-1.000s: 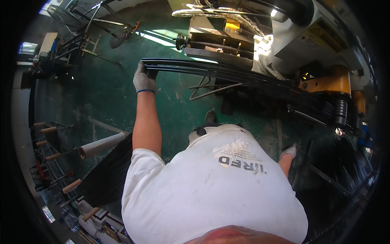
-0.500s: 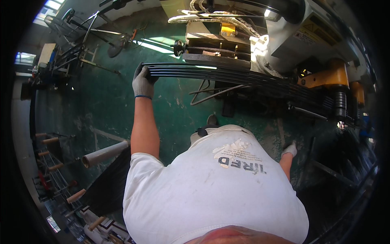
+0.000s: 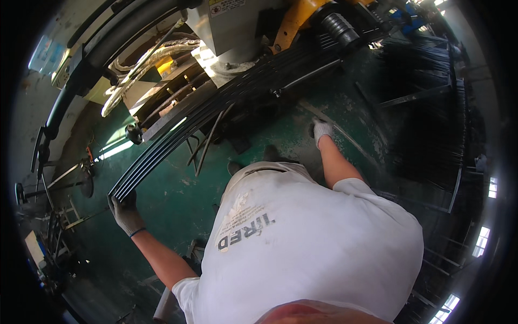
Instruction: The person takes a long metal rod from a pile, feeds it into a specialized bending machine to shape it, and then places the shaped rod onto a rack.
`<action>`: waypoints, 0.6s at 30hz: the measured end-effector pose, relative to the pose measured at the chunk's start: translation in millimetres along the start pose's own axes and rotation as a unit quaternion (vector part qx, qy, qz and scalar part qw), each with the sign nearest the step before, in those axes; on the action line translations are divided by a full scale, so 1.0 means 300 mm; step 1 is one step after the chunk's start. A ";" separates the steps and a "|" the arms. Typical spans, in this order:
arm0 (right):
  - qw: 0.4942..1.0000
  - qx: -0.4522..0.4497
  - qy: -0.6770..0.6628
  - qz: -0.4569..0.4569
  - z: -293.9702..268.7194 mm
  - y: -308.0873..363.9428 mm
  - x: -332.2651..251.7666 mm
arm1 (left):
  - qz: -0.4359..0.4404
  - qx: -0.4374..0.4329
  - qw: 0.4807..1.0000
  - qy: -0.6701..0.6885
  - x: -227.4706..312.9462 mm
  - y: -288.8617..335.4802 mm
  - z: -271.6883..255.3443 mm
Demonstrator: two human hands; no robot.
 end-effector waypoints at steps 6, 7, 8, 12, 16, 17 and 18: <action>0.994 -0.091 0.054 0.015 0.053 0.121 -0.126 | -0.045 -0.100 0.991 0.080 0.000 -0.026 -0.083; 0.997 -0.064 0.048 -0.022 0.049 0.107 -0.120 | -0.077 -0.131 0.974 0.170 -0.022 -0.045 -0.118; 0.998 -0.067 0.001 -0.009 0.040 0.060 -0.073 | -0.110 -0.158 0.946 0.259 -0.055 -0.074 -0.179; 0.986 -0.105 -0.121 0.053 -0.040 0.102 -0.044 | -0.159 -0.068 0.892 0.417 -0.124 -0.094 -0.302; 0.987 -0.065 -0.099 0.106 -0.236 0.146 0.039 | -0.193 0.211 0.937 0.203 -0.352 0.111 -0.017; 0.995 -0.040 -0.038 0.083 -0.279 0.173 0.026 | -0.230 0.208 0.929 0.202 -0.439 0.139 0.013; 0.998 -0.012 0.023 0.060 -0.323 0.192 0.022 | -0.264 0.175 0.928 0.199 -0.526 0.158 0.074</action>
Point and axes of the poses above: each hand's wrist, its own y-axis away from the middle knuckle, its own z-axis out of the palm, x = y × z, the point moved 5 cm from there along -y, towards the middle knuckle, and after that the axes turned 4 degrees about x, right-handed, at the moved point
